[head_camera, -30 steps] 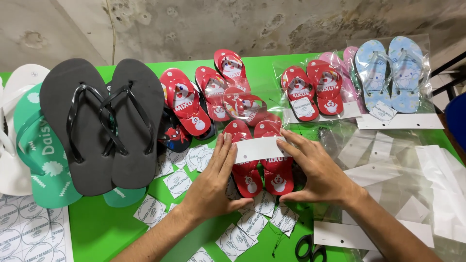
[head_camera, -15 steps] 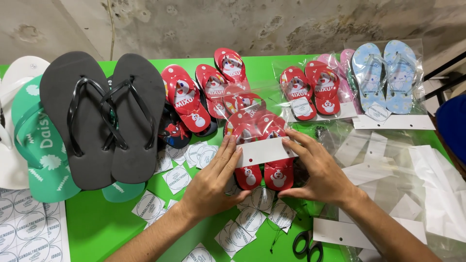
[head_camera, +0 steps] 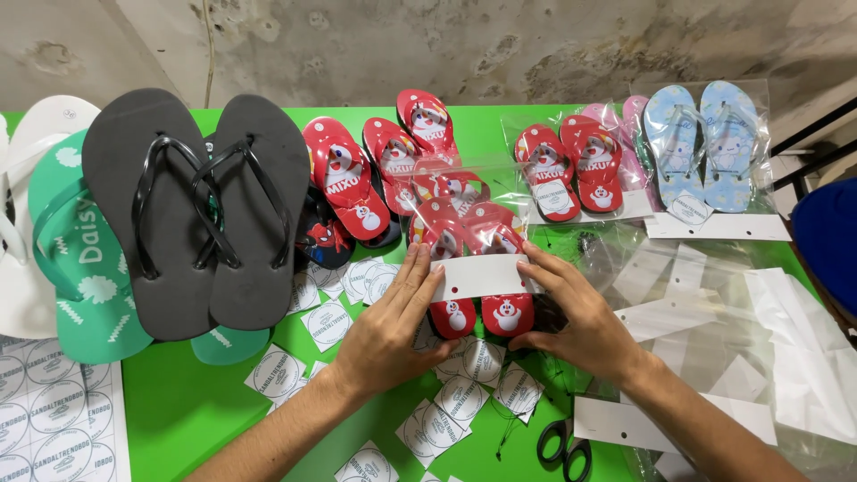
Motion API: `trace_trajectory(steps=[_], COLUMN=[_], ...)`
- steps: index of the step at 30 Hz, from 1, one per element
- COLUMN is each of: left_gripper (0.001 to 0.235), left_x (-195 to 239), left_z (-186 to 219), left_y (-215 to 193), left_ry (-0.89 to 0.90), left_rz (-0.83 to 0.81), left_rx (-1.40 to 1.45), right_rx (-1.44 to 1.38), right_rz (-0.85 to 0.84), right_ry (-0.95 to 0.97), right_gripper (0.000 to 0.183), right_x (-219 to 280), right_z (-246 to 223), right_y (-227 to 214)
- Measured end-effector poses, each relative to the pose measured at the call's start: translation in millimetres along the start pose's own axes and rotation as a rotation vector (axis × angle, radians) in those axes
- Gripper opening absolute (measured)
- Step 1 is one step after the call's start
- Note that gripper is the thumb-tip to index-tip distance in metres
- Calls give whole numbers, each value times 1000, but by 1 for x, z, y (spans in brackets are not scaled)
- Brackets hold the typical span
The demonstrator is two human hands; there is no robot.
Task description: Packaging flip-flops into plastic bags and applying adhesive labels to them.
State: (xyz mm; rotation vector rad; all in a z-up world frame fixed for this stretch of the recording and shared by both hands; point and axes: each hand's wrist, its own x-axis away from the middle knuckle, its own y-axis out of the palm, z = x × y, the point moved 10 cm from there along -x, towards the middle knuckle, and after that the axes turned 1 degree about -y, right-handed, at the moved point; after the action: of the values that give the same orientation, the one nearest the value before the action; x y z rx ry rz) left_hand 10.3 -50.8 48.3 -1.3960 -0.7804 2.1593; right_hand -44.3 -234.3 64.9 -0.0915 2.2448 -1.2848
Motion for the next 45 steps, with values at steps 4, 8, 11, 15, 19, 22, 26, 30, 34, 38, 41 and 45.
trace_trajectory(steps=[4, 8, 11, 15, 19, 22, 26, 30, 34, 38, 41, 45], left_gripper=[89, 90, 90, 89, 64, 52, 40, 28, 21, 6, 13, 8], left_x=[1, 3, 1, 3, 5, 4, 6, 6, 1, -9, -12, -5], left_z=[2, 2, 3, 3, 9, 12, 14, 19, 27, 33, 33, 24], left_y=[-1, 0, -3, -1, 1, 0, -4, -18, -32, -41, -42, -33], left_ry=[14, 18, 16, 27, 85, 99, 116, 144, 147, 127, 110, 62], left_rz=[21, 24, 33, 34, 58, 61, 83, 174, 249, 249, 245, 237], left_rx=[-25, -15, -16, -59, -111, -127, -89, -82, -115, -87, -46, -6], right_rx=[-9, 20, 27, 23, 52, 80, 132, 115, 145, 227, 317, 451], right_rz=[18, 42, 63, 91, 119, 120, 135, 161, 195, 206, 216, 233], right_ry=[14, 23, 33, 46, 54, 74, 91, 107, 98, 120, 100, 81], right_gripper=[102, 99, 94, 86, 84, 83, 84, 72, 67, 64, 57, 49], right_x=[2, 6, 6, 4, -1, 0, 7, 12, 14, 17, 11, 8], right_z=[-2, 1, -1, -6, -11, -9, 2, 4, 2, 5, -3, -8], right_y=[-1, 1, 0, -4, -10, -9, -4, -6, -6, -1, -3, -3])
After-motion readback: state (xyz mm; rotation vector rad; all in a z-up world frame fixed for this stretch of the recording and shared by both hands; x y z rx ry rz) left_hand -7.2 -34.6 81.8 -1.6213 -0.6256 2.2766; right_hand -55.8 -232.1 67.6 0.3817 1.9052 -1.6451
